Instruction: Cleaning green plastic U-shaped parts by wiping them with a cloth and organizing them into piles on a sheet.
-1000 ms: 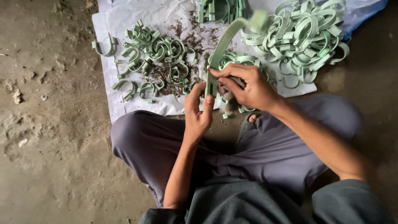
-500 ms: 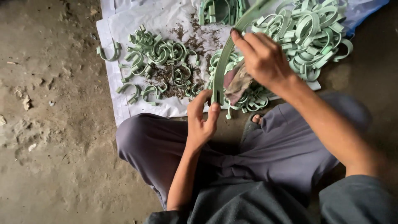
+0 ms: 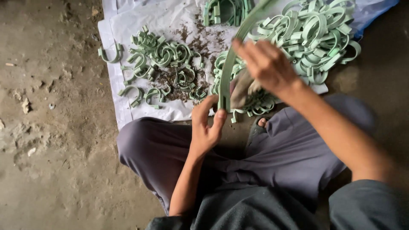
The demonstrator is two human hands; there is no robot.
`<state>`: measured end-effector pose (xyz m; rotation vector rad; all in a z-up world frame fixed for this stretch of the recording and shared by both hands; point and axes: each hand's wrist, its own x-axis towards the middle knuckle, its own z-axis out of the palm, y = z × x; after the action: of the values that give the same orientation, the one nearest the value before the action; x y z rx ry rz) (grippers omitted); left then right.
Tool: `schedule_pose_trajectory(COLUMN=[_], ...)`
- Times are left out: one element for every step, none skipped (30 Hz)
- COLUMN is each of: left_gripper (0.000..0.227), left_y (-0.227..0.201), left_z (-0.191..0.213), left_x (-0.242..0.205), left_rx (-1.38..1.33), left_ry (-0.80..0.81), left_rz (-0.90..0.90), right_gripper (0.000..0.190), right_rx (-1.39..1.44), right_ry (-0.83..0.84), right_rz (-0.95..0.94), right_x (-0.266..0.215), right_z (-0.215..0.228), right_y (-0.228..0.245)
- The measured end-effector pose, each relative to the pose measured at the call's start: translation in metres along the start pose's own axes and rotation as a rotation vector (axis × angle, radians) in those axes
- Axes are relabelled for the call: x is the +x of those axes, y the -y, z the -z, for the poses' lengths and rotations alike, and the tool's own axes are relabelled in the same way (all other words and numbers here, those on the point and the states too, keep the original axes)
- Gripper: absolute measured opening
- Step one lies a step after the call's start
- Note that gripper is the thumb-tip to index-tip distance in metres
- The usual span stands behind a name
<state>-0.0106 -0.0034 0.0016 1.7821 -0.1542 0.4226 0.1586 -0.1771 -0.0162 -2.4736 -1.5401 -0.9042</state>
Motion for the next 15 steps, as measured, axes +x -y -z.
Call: schedule_pose_trajectory(left_gripper=[0.044,0.046,0.047,0.047,0.037,0.027,0.027,0.027,0.027,0.027,0.028,0.028,0.028,0.028,0.029], left_y=[-0.001,-0.002,-0.002,0.01,0.022,0.035,0.038,0.041,0.045,0.041,0.035,0.03,0.031,0.032,0.032], left_z=[-0.001,-0.001,-0.001,-0.002,-0.002,-0.002,-0.001,0.0,0.002,0.002,0.002,0.002,0.001,0.0,0.0], left_x=[0.001,0.002,0.002,-0.002,-0.002,-0.003,-0.006,-0.008,-0.008,-0.002,-0.002,-0.002,-0.006,-0.009,-0.011], left_rx=[-0.002,-0.036,-0.068,-0.07,-0.13,-0.19,-0.191,-0.18,-0.166,-0.162,-0.158,-0.154,-0.155,-0.156,-0.154], left_ry=[0.006,0.011,0.011,0.014,-0.01,-0.032,-0.033,-0.043,-0.056,-0.061,-0.05,-0.04,-0.042,-0.028,-0.007], left_rz=[-0.003,-0.001,0.004,0.004,-0.001,-0.006,-0.007,0.001,0.004,-0.002,0.002,0.006,0.007,0.016,0.027], right_gripper=[0.041,0.037,0.033,0.033,0.021,0.021,0.021,0.015,0.009,0.009,0.011,0.013,0.013,0.024,0.037], right_rx=[-0.005,-0.023,-0.037,-0.039,0.436,0.915,0.914,0.989,1.064,1.063,1.035,1.007,1.008,0.674,0.341], right_ry=[0.001,-0.082,-0.164,-0.162,-0.15,-0.131,-0.131,-0.056,0.017,0.012,0.009,0.006,0.008,-0.063,-0.135], right_rz=[-0.006,-0.036,-0.062,-0.063,-0.187,-0.303,-0.302,-0.314,-0.317,-0.309,-0.264,-0.219,-0.218,-0.118,-0.027], right_x=[0.001,0.003,0.004,-0.001,-0.002,-0.004,-0.003,-0.002,0.002,0.001,-0.004,-0.009,-0.012,-0.014,-0.015], right_z=[-0.002,-0.004,-0.006,-0.005,-0.004,-0.004,0.005,0.013,0.02,0.015,0.01,0.006,-0.001,-0.007,-0.014], right_y=[-0.007,-0.014,-0.02,-0.005,0.008,0.022,0.031,0.041,0.048,0.041,0.039,0.038,0.029,0.02,0.013])
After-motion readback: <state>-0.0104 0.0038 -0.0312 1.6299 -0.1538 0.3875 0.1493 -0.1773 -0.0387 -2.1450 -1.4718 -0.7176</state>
